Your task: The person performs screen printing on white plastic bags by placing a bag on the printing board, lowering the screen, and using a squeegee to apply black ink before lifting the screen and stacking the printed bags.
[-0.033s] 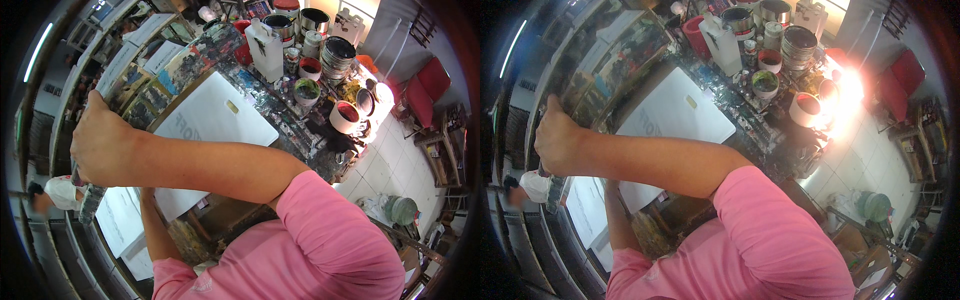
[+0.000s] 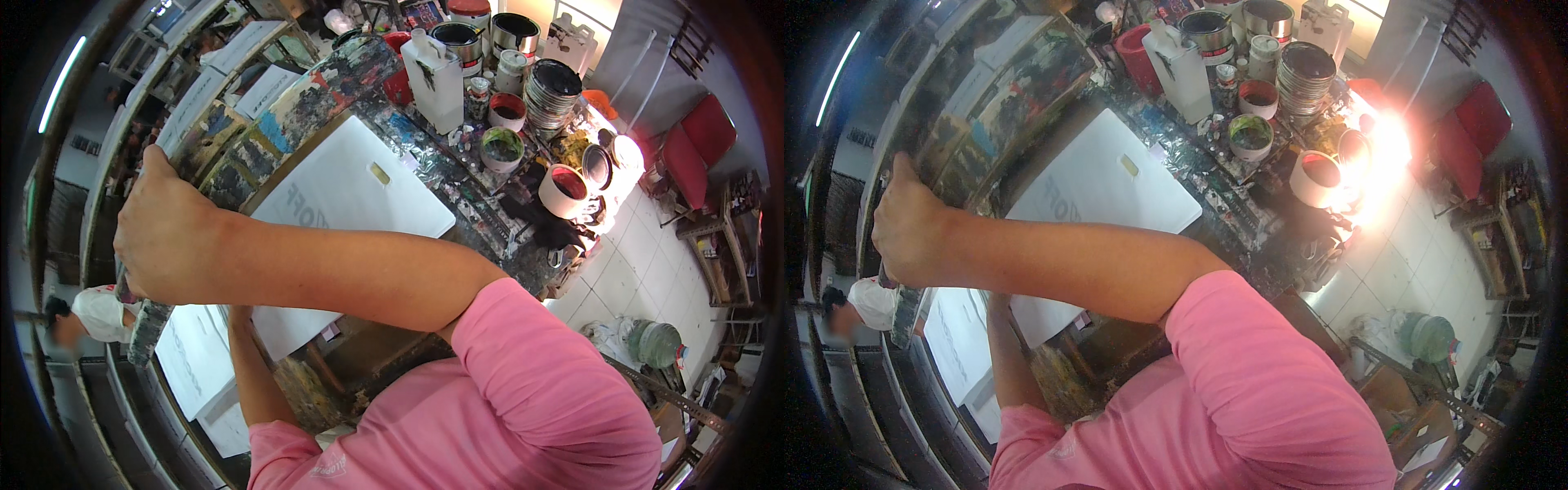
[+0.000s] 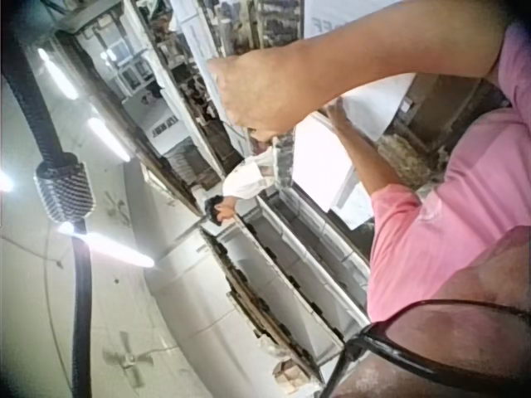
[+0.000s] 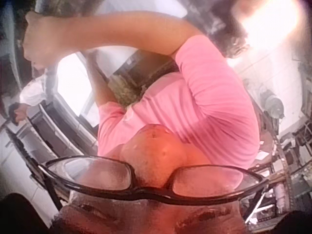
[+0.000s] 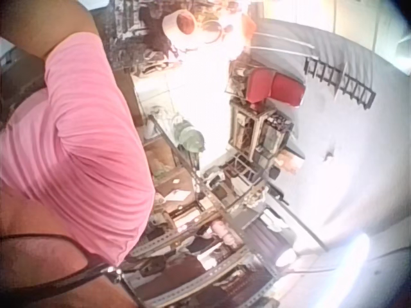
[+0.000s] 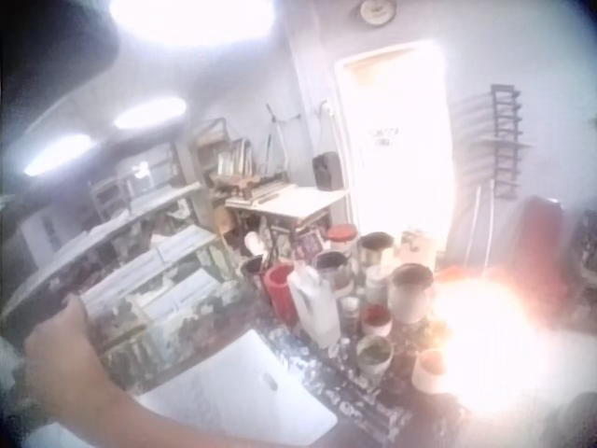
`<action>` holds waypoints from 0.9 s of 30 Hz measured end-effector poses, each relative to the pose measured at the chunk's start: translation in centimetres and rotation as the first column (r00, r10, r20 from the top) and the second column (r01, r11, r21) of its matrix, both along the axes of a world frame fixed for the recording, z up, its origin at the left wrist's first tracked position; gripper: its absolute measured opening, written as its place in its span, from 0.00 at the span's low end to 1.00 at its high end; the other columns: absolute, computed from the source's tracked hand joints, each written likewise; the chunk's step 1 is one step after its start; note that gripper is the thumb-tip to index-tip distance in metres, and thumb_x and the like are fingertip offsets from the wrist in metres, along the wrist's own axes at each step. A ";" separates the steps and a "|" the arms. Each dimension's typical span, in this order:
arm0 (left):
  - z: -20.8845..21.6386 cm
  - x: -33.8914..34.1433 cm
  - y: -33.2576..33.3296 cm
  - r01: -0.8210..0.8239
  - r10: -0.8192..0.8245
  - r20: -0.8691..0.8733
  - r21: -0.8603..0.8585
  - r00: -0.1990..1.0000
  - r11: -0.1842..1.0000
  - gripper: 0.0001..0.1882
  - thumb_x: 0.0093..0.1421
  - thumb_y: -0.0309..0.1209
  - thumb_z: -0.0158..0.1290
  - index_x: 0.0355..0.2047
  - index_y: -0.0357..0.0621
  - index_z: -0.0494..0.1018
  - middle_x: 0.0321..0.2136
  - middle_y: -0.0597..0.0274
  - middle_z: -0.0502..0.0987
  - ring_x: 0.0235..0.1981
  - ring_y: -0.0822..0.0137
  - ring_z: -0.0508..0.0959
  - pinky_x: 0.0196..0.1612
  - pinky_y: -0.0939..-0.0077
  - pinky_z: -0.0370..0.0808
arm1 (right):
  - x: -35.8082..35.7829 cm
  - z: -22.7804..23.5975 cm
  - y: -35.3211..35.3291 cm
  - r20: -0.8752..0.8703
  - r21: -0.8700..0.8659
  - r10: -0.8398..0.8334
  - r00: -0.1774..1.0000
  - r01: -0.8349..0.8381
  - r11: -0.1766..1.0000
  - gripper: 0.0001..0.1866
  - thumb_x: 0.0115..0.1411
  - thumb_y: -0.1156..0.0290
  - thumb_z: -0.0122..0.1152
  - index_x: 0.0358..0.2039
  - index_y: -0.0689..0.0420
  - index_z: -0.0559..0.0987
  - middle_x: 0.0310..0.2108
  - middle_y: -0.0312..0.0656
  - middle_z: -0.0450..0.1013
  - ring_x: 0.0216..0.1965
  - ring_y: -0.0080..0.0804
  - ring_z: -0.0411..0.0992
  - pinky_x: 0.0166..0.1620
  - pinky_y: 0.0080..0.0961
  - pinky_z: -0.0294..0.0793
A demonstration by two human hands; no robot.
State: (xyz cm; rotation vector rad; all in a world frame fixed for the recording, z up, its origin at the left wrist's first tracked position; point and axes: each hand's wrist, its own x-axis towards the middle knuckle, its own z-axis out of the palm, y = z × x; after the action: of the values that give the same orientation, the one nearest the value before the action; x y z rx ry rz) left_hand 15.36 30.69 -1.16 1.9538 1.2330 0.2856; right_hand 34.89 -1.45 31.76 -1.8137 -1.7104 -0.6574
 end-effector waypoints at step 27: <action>1.2 -7.0 -7.8 0.045 -0.048 0.067 0.032 0.997 0.998 0.34 0.64 0.39 0.57 0.64 0.29 0.64 0.55 0.34 0.76 0.56 0.44 0.77 0.58 0.59 0.73 | -2.2 2.9 2.1 -0.164 -0.123 -0.153 0.975 0.134 0.983 0.22 0.65 0.53 0.50 0.42 0.62 0.78 0.36 0.51 0.79 0.39 0.43 0.76 0.46 0.39 0.74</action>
State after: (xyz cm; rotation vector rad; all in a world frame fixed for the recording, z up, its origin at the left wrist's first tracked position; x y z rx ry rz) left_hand 8.40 22.84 0.02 1.9801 1.1444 0.3461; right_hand 32.68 0.67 34.69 -2.0242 -1.5397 -0.4544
